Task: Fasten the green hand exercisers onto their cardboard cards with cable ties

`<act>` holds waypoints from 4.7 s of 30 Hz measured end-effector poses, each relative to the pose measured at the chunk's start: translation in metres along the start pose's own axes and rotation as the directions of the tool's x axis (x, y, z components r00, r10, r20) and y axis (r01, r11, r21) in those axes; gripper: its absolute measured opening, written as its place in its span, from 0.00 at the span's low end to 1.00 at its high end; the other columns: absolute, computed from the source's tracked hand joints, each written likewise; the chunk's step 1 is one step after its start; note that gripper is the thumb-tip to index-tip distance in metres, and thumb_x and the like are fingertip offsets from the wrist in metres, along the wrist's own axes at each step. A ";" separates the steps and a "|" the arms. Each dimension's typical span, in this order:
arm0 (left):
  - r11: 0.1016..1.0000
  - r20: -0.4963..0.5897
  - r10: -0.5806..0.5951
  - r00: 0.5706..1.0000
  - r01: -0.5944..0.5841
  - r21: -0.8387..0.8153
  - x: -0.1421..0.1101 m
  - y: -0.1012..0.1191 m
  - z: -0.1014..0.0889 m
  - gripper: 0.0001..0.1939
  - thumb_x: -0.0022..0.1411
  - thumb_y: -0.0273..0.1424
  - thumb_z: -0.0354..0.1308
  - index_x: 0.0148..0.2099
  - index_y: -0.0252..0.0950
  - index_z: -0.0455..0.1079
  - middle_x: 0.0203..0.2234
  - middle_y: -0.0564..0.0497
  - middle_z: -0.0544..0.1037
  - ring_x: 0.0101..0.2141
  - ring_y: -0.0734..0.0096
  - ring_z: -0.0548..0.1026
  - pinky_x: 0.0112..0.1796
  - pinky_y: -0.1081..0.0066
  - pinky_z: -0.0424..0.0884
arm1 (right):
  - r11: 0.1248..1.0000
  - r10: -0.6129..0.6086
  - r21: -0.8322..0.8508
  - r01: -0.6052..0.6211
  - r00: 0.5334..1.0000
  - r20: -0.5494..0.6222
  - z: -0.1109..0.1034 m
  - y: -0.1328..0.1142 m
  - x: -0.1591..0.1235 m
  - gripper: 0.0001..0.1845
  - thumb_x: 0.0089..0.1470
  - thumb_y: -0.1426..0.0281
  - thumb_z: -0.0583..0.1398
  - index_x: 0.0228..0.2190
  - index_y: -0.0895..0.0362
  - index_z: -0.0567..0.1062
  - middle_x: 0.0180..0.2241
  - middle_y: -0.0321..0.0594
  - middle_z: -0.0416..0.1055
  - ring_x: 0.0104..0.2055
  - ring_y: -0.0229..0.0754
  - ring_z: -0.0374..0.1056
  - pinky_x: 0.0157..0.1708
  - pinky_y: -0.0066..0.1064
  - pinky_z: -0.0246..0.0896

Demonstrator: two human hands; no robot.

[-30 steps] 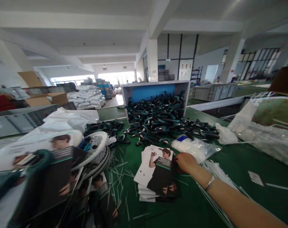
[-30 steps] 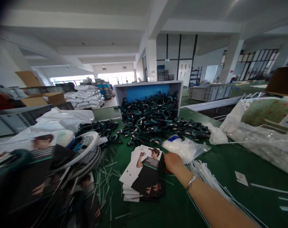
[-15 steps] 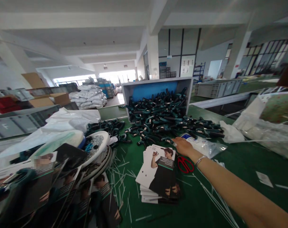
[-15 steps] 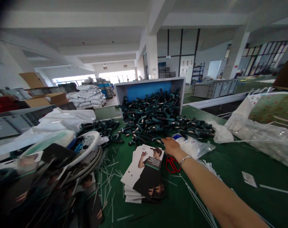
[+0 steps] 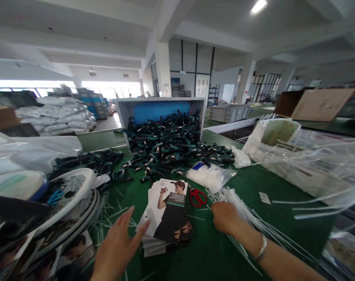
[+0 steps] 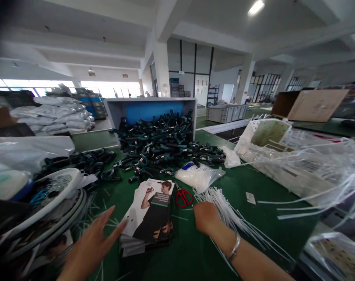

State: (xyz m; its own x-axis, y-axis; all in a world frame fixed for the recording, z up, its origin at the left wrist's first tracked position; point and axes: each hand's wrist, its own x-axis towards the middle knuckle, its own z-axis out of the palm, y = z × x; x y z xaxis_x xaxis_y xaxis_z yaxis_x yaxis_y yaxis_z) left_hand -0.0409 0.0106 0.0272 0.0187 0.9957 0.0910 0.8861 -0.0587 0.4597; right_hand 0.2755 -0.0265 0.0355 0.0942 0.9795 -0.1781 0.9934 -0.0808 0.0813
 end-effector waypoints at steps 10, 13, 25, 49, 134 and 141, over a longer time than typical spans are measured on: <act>0.984 0.215 -0.028 0.976 0.065 -0.168 0.030 0.000 0.024 0.21 0.50 0.50 0.51 0.32 0.36 0.67 0.29 0.48 0.76 0.33 0.61 0.74 0.33 0.68 0.64 | 0.963 0.116 0.260 -0.072 0.981 -0.158 0.004 0.042 0.016 0.10 0.46 0.72 0.53 0.27 0.59 0.75 0.30 0.44 0.75 0.34 0.44 0.70 0.33 0.30 0.59; 0.912 0.262 -0.071 0.962 0.169 -0.374 0.022 -0.006 0.028 0.20 0.48 0.50 0.53 0.27 0.36 0.62 0.20 0.53 0.72 0.24 0.69 0.71 0.24 0.73 0.60 | 0.929 0.115 0.368 -0.034 0.973 -0.200 0.001 0.055 0.022 0.11 0.47 0.72 0.52 0.26 0.57 0.74 0.29 0.40 0.75 0.33 0.40 0.69 0.34 0.28 0.59; 0.473 0.546 0.072 0.835 0.453 -0.755 -0.005 0.009 0.029 0.27 0.48 0.43 0.59 0.48 0.37 0.59 0.28 0.50 0.76 0.23 0.69 0.74 0.18 0.76 0.62 | 0.482 0.487 0.842 0.241 0.726 -0.486 -0.037 0.036 0.026 0.14 0.50 0.57 0.55 0.30 0.56 0.70 0.23 0.37 0.70 0.23 0.39 0.65 0.22 0.28 0.59; -0.176 0.252 -0.142 0.957 0.226 -0.958 -0.024 0.040 0.022 0.35 0.50 0.33 0.63 0.57 0.40 0.50 0.47 0.43 0.73 0.43 0.58 0.74 0.45 0.62 0.66 | 0.142 0.185 0.802 0.580 0.780 -0.597 -0.023 -0.096 -0.012 0.09 0.57 0.63 0.53 0.33 0.56 0.63 0.30 0.41 0.72 0.22 0.37 0.71 0.18 0.27 0.69; -0.205 0.366 -0.281 0.887 0.317 -0.926 -0.036 0.058 0.044 0.39 0.45 0.32 0.67 0.59 0.40 0.56 0.38 0.46 0.78 0.40 0.55 0.76 0.44 0.61 0.71 | 0.078 0.175 0.910 0.408 0.893 -0.416 -0.010 -0.114 -0.023 0.14 0.55 0.59 0.53 0.26 0.57 0.65 0.22 0.36 0.69 0.17 0.32 0.62 0.16 0.22 0.57; -0.113 0.358 -0.249 0.900 0.340 -0.933 -0.043 0.057 0.042 0.36 0.43 0.33 0.68 0.55 0.43 0.62 0.35 0.48 0.79 0.41 0.55 0.76 0.42 0.62 0.72 | 0.559 0.020 0.705 0.436 0.843 -0.538 -0.013 -0.105 -0.023 0.12 0.52 0.71 0.53 0.18 0.57 0.68 0.16 0.32 0.63 0.20 0.32 0.59 0.20 0.22 0.49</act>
State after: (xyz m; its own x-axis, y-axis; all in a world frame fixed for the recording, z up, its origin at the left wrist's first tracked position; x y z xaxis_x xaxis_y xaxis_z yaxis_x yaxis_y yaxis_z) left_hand 0.0282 -0.0321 0.0119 -0.0377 0.9364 -0.3490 -0.5258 0.2784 0.8038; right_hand 0.1679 -0.0385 0.0438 0.0647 0.9231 0.3790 0.6424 0.2521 -0.7237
